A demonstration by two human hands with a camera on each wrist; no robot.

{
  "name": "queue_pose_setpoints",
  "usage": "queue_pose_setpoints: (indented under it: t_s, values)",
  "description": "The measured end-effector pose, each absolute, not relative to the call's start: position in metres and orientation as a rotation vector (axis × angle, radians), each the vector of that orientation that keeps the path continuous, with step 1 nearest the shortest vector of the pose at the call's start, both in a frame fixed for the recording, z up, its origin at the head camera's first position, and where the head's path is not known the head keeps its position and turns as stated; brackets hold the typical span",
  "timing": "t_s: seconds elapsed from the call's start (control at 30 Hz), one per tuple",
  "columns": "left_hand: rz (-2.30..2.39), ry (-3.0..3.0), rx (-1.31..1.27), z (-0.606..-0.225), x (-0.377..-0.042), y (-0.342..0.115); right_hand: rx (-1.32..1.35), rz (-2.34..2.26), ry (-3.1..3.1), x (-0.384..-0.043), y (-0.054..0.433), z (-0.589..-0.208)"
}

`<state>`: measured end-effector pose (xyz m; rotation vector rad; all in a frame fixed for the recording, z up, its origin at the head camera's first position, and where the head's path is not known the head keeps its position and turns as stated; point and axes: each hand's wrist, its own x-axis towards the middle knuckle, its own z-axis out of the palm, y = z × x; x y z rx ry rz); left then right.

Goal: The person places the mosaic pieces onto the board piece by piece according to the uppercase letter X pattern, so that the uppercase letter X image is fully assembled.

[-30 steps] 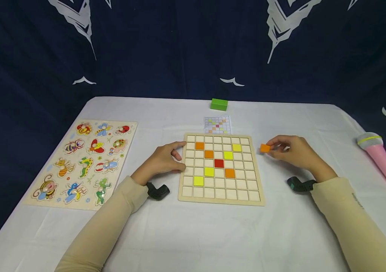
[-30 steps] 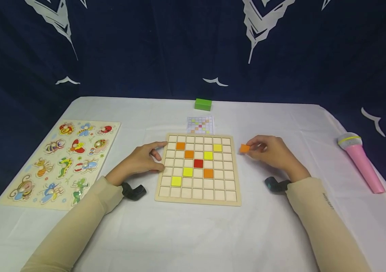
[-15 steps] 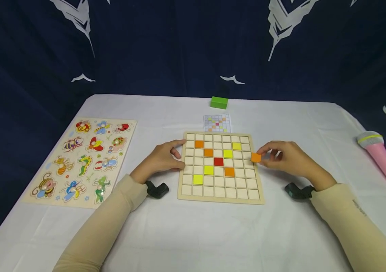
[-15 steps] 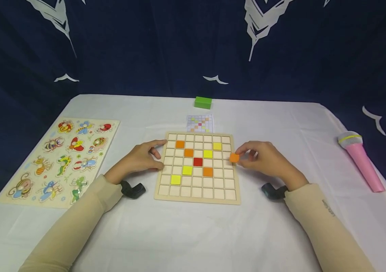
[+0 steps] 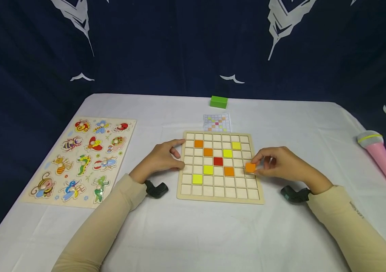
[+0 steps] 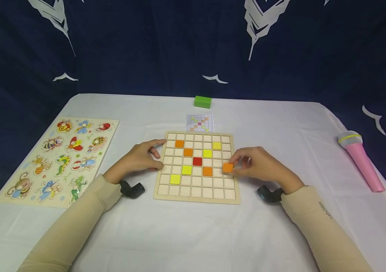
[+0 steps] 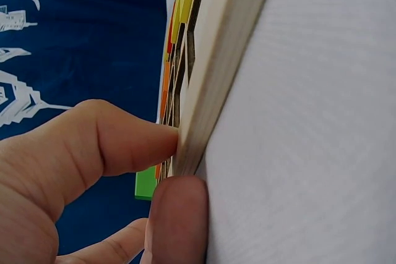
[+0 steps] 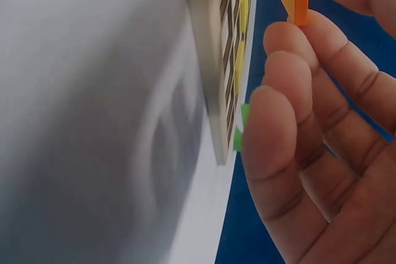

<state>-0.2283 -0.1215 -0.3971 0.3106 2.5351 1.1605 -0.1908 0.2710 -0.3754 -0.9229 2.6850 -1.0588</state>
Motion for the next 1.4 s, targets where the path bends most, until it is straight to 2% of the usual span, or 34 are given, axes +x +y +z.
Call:
queue_pose_setpoints:
  t_s: [0.73, 1.4]
  values:
    - [1.167, 2.531, 0.305, -0.398, -0.227, -0.121, -0.989, -0.952, 2.49, -0.179, 0.247, -0.38]
    - [1.178, 2.511, 0.31, -0.406, -0.225, -0.121, -0.9, -0.933, 2.526, -0.173, 0.244, -0.38]
